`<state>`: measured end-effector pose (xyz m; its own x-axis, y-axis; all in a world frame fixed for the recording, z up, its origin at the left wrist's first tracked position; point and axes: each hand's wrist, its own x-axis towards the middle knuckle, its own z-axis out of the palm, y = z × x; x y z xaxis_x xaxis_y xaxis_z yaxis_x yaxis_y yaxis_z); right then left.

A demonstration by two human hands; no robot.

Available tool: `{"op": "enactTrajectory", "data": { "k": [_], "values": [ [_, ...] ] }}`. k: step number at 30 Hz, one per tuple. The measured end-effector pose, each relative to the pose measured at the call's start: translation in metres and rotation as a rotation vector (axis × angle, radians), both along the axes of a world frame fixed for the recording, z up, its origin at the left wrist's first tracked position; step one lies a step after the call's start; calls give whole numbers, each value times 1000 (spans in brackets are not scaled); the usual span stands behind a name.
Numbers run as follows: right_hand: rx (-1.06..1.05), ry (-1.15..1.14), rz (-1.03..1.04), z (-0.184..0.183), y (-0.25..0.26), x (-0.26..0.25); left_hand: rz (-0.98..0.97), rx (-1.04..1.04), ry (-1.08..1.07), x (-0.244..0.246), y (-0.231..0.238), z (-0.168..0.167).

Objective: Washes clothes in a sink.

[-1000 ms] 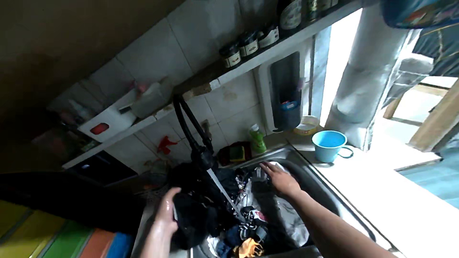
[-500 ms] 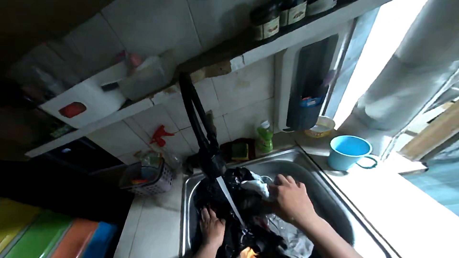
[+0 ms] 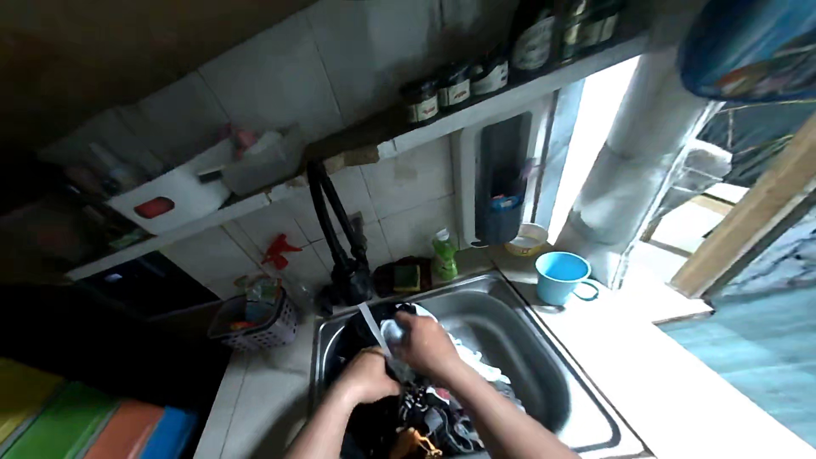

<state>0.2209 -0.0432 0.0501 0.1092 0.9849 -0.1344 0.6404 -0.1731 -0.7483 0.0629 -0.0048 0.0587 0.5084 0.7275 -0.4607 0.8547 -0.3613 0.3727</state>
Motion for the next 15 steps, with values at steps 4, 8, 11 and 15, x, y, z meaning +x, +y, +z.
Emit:
{"op": "enactTrajectory", "data": {
  "k": [4,8,11,15],
  "values": [
    [176,692,64,6,-1,36,435,-146,-745,12,-1,-12],
    [210,592,-48,-32,-21,84,505,68,-605,15,8,2],
    [-12,276,29,-79,-39,88,328,177,-496,25,7,23],
    [-125,25,-187,-96,-46,78,203,190,-333,38,12,36]
  ]
}}
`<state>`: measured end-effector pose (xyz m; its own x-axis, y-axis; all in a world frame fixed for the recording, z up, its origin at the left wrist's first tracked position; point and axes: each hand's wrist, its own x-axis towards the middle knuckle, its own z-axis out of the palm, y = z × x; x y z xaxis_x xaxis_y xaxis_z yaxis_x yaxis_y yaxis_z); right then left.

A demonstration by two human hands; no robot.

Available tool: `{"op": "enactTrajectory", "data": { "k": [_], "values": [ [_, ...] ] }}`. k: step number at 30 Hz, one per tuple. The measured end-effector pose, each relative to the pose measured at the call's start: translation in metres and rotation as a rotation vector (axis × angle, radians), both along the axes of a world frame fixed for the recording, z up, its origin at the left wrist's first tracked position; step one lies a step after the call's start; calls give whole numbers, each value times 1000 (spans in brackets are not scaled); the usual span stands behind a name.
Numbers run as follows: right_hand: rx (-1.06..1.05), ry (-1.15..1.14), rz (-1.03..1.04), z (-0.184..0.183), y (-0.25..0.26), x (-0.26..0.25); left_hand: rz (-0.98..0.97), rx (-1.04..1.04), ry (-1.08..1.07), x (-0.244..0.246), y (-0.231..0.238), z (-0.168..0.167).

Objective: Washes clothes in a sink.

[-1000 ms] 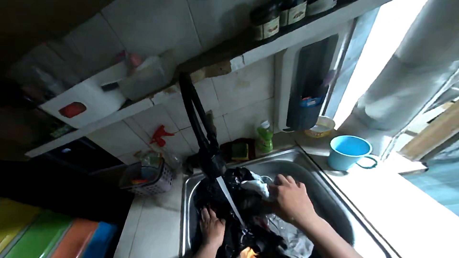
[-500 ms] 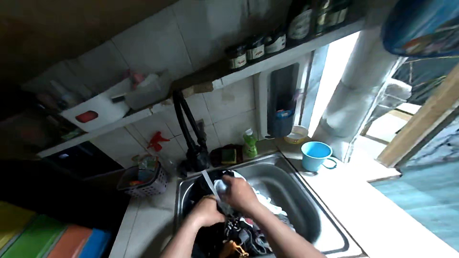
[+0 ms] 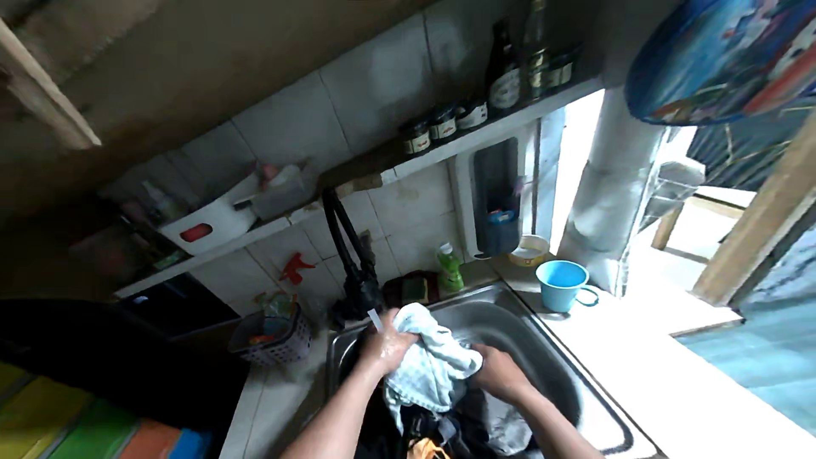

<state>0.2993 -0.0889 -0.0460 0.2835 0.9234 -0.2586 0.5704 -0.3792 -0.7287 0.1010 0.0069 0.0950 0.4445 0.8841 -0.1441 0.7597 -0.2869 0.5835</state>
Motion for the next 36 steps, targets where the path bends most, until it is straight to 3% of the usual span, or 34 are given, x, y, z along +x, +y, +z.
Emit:
{"op": "enactTrajectory", "data": {
  "k": [2,6,8,10,12,14,16,18,22,24,27,31,33,36],
  "values": [
    [-9,-40,6,11,-1,6,25,45,58,-6,1,6],
    [-167,-1,527,54,-22,1,-71,77,71,-31,14,7],
    [-218,-40,630,64,-28,-5,-136,46,65,-41,21,4],
    [-212,-210,436,69,-24,-6,-182,19,67,-44,20,5],
    [-21,-264,223,69,-12,-11,-250,30,75,-41,11,12],
    [178,-130,219,60,4,-19,-346,86,99,-37,3,17],
    [206,60,319,49,16,-28,-396,159,161,-35,-1,20],
    [226,209,292,38,22,-29,-400,223,277,-38,0,23],
    [398,396,-8,51,27,-18,-345,234,549,-60,14,20],
    [464,510,-101,66,31,-17,-355,218,578,-71,21,11],
    [510,649,-60,89,37,-23,-294,142,412,-75,26,4],
    [533,884,-80,99,38,-28,29,-60,-104,-67,25,-8],
    [447,698,-86,96,38,-27,141,-75,-153,-68,30,-18],
    [166,50,-79,80,32,-28,209,-39,206,-75,27,-31]
  ]
}}
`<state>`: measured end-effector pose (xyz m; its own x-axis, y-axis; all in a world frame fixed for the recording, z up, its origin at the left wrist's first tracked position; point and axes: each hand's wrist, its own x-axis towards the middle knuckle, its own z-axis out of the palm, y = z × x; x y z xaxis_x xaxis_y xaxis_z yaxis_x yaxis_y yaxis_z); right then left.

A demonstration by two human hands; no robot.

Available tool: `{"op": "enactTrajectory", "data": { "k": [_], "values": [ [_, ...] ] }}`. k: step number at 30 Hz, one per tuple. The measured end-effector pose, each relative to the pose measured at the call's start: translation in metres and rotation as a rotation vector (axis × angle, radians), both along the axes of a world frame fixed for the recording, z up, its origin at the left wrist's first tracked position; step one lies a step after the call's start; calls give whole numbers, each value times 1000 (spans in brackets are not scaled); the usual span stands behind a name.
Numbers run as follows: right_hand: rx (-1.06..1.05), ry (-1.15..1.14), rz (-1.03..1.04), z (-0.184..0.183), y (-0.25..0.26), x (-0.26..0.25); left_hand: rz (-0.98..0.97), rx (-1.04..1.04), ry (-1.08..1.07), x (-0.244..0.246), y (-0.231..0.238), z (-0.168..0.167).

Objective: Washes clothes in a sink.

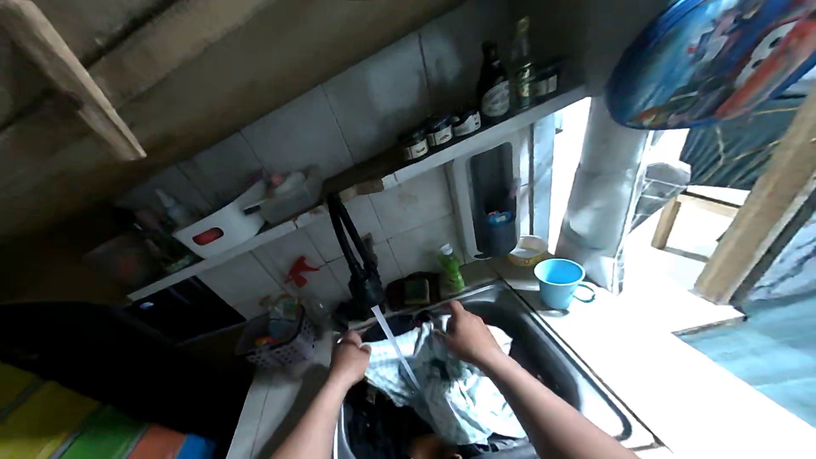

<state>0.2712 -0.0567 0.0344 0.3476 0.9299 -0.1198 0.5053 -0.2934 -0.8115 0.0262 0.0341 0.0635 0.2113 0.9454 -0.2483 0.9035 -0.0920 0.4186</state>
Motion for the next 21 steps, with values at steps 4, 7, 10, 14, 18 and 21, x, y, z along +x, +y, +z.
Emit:
{"op": "enactTrajectory", "data": {
  "k": [4,7,10,14,18,21],
  "values": [
    [-394,-266,236,-35,-17,-13,-164,-167,474,0,-20,-24],
    [-399,-312,482,-74,-20,-21,-377,17,413,19,-40,-29],
    [-204,-270,522,-91,-14,-21,-667,77,70,38,-55,-36],
    [-15,-164,476,-69,-6,-14,-755,-121,119,55,-64,-61],
    [-47,-339,415,-54,-11,-6,-752,-92,426,51,-58,-80],
    [-49,-282,557,-51,-17,-6,-748,-68,199,47,-40,-54]
  ]
}}
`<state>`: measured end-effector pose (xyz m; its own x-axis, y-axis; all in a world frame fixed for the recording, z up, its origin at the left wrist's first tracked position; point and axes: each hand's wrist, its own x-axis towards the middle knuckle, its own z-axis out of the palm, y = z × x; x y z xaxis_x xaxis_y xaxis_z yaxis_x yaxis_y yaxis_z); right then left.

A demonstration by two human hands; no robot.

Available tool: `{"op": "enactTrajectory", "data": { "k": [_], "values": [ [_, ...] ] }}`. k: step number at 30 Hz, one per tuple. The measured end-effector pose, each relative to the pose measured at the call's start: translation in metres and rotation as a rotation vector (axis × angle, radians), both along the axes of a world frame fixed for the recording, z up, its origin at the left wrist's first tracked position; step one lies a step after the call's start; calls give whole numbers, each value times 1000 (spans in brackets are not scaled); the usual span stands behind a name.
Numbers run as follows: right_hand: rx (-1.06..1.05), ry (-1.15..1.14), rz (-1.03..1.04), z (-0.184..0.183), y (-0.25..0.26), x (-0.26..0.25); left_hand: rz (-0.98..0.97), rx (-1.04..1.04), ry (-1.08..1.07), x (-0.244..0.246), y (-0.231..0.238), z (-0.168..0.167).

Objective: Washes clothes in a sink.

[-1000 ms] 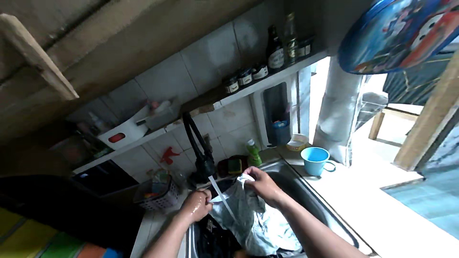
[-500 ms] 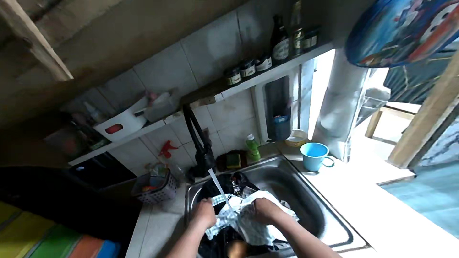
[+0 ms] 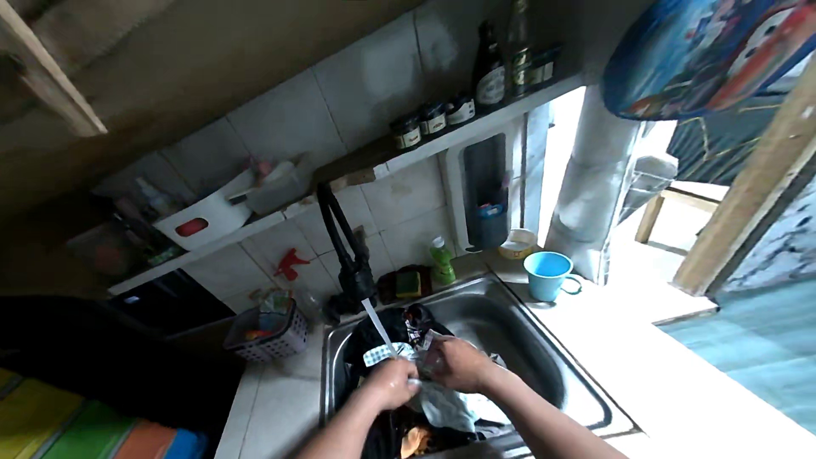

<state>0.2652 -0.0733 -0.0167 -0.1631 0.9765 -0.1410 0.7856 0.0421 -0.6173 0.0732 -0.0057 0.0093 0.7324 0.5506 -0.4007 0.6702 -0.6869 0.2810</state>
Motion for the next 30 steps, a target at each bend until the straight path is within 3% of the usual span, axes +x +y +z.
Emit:
{"op": "enactTrajectory", "data": {
  "k": [4,6,9,11,15,17,18,21,24,27,30],
  "values": [
    [-99,412,43,10,5,4,162,-208,-395,0,16,50],
    [-23,561,-24,28,10,12,331,-345,-651,-2,15,60],
    [135,609,-95,77,12,20,528,-553,-1004,-4,12,62],
    [255,618,-93,106,11,21,483,-509,-896,-8,12,68],
    [296,713,51,130,8,20,295,-41,93,-10,19,95],
    [213,614,134,125,11,26,187,135,315,-11,31,99],
    [139,460,159,123,11,30,142,219,351,-13,37,101],
    [-152,-105,100,125,-1,35,87,402,371,-28,43,107],
    [-199,-305,-66,113,-9,50,104,429,355,-40,36,104],
    [-50,-129,-153,102,-6,64,295,223,122,-43,38,98],
    [-62,509,-356,75,5,42,667,-187,-537,-31,33,83]
  ]
}}
